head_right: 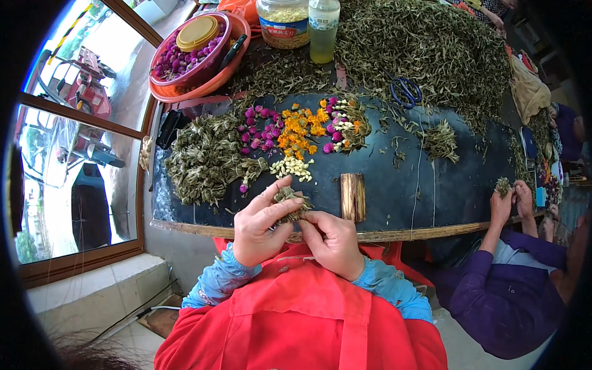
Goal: The person assembles small bundles of dried herbs and colorful flower petals using a thin string. They pick up a small amount of green herbs, wrap them with string, and tie them into a compact bundle. The process is repeated continuously, with the person occasionally picking up additional flower petals to include in the bundles. The finished bundles are placed on the table to the left.
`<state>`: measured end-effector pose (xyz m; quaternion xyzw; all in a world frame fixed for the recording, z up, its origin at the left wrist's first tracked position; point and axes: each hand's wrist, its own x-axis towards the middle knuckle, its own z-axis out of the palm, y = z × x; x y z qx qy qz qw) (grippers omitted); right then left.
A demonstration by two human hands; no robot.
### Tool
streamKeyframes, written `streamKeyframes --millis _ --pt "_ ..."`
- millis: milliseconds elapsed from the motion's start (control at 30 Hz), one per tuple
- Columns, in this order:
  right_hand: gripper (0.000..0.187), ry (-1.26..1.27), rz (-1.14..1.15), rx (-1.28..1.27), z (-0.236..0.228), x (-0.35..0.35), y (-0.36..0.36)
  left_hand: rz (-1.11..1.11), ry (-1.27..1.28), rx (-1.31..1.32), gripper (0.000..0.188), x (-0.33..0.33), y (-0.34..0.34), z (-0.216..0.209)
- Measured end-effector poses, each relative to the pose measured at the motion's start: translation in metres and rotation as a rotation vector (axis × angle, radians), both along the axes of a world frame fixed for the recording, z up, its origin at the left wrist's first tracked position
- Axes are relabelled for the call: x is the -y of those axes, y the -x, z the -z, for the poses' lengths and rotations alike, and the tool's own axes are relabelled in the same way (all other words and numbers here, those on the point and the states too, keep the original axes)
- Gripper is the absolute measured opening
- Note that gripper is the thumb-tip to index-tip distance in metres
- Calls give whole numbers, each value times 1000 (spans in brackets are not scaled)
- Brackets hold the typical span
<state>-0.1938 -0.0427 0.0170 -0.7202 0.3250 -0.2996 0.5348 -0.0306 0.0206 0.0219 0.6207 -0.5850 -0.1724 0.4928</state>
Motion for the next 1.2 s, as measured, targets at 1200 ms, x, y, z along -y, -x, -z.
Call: streamKeyframes --millis 1200 --pt "14 -367 -35 217 10 -8 4 48 -41 -94 34 -15 20 -11"
